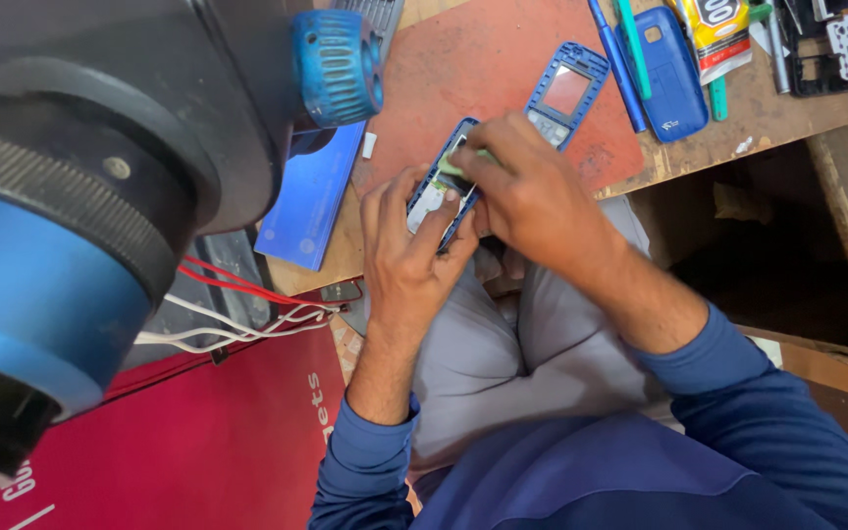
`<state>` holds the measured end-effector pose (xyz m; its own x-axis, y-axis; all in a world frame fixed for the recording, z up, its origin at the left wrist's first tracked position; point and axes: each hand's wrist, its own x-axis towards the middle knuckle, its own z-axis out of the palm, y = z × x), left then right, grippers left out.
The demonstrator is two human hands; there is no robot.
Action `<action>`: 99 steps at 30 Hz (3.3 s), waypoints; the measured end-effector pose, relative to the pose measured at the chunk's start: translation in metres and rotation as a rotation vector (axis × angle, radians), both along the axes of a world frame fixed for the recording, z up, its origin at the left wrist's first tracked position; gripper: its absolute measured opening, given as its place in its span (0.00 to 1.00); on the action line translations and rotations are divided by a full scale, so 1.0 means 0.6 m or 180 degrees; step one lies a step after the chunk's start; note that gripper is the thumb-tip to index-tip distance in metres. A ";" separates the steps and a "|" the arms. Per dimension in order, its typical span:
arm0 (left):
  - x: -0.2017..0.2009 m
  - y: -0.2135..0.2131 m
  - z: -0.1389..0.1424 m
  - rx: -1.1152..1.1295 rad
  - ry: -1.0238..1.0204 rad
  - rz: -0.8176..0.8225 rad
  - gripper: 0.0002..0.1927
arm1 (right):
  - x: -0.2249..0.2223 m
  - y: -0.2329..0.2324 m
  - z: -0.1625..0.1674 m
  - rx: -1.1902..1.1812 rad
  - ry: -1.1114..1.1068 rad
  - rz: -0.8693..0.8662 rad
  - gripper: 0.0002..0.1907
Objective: The person disassembles and cleans a mobile phone casing, wipes internal and external surfaces with a cloth and liquid adhesive, tests functions with the battery panel, and reassembles the plastic covers.
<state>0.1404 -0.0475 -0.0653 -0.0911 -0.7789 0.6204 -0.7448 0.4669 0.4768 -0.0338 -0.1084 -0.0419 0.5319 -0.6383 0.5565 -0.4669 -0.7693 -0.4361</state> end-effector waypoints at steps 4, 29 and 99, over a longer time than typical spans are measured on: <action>-0.002 -0.001 -0.001 -0.0040 0.0038 -0.0006 0.17 | -0.015 0.009 0.001 0.0021 0.0203 -0.0328 0.19; -0.002 -0.003 0.001 -0.0029 0.0007 -0.0014 0.16 | -0.011 0.035 -0.010 -0.0127 -0.0095 -0.0184 0.18; 0.000 -0.005 -0.006 -0.0156 0.0052 -0.0017 0.16 | 0.006 0.013 0.005 -0.0147 0.0123 -0.0317 0.19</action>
<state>0.1407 -0.0503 -0.0691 -0.0847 -0.7471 0.6593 -0.7345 0.4939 0.4653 -0.0305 -0.1007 -0.0390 0.4887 -0.6632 0.5668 -0.5578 -0.7371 -0.3815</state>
